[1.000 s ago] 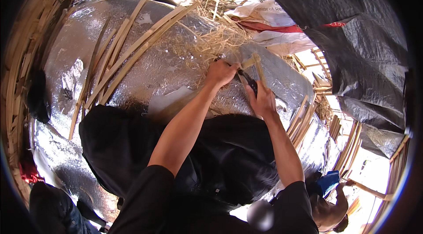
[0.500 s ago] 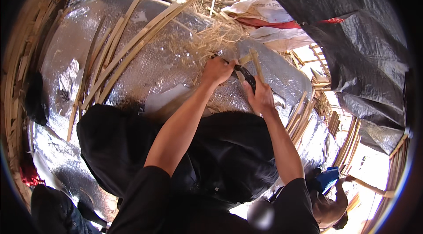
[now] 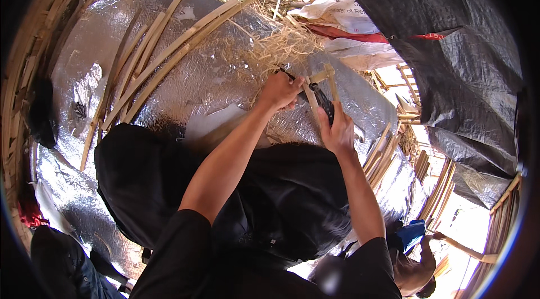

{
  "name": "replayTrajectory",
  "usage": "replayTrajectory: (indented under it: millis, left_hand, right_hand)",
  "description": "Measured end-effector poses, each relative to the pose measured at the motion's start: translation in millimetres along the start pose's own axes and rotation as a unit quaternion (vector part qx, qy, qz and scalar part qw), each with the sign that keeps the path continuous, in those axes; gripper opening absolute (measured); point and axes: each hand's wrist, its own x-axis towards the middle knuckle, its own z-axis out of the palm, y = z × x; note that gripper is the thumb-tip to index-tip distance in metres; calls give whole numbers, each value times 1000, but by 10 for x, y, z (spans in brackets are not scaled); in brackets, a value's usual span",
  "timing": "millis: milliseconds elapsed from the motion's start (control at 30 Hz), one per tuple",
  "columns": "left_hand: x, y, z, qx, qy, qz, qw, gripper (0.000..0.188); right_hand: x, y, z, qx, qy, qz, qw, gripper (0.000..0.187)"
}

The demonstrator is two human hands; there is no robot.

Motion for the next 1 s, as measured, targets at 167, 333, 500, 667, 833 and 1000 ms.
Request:
replayTrajectory:
  millis: [167,333,500,667,833,1000]
  left_hand:
    - [-20,-31,-29,13,9,-18,1000,51]
    - [-47,-67,3,-3,38,-3,999,47]
    - [21,-131,-4,63,42,15,997,49]
    - [83,-72,-21,57,72,25,995,50]
    - [-1,-14,-17,61,1,-9,998,48]
    - [17,-251,181,134,170,126,968,32]
  right_hand:
    - [-45,-10,-50,27,46,-34,998,34]
    - [-10,166,89,-65,-47,-11,997,32]
    - [-100,306,58,92,144,-151,974,31]
    - [233,149,-19,-79,44,-35,995,27]
    - [124,185,-84,68,28,-78,994,32]
    - [29,347,37,59,3,15,998,32]
